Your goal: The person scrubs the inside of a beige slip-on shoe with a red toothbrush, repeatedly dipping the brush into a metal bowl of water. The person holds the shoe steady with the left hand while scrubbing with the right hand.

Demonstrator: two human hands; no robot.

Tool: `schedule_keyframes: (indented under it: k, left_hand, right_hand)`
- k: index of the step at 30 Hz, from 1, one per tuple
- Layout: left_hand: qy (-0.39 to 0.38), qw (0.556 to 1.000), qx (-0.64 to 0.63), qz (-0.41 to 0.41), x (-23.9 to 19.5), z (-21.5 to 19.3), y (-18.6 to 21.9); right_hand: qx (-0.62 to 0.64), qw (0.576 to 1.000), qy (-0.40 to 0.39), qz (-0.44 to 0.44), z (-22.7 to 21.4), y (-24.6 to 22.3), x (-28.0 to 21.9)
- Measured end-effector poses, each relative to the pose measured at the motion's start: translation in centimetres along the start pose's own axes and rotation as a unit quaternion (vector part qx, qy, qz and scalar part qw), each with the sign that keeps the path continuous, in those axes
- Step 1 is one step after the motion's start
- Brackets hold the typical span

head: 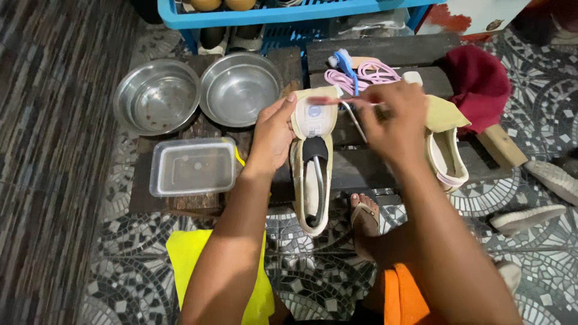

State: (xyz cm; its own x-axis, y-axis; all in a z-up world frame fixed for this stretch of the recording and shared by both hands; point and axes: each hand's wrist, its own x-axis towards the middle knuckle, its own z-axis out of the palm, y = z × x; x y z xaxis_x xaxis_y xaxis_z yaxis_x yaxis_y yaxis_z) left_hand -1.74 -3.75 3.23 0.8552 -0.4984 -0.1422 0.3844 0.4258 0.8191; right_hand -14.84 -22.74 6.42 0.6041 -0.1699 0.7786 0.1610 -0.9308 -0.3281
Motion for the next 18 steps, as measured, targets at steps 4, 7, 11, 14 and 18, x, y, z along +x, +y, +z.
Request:
schedule_keyframes:
  k: [4, 7, 11, 14, 18]
  left_hand:
    - [0.003, 1.000, -0.005, -0.008, 0.2, -0.5, -0.1]
    - [0.004, 1.000, -0.011, -0.004, 0.4, -0.5, -0.3]
    - [0.000, 1.000, -0.006, -0.004, 0.0, 0.1, 0.0]
    - [0.003, 1.000, -0.007, -0.006, 0.3, -0.3, -0.1]
    - [0.004, 1.000, -0.003, -0.003, 0.5, -0.4, -0.3]
  right_hand:
    - [0.016, 1.000, -0.023, 0.012, -0.9, -1.5, -0.2]
    - [0.018, 0.999, -0.026, 0.021, -1.1, -0.3, -0.4]
    - [0.028, 0.999, -0.012, 0.013, -1.0, -2.5, 0.3]
    - [0.025, 1.000, -0.015, 0.011, -0.6, -1.4, 0.2]
    - [0.013, 1.000, -0.014, 0.008, -1.6, -0.7, 0.5]
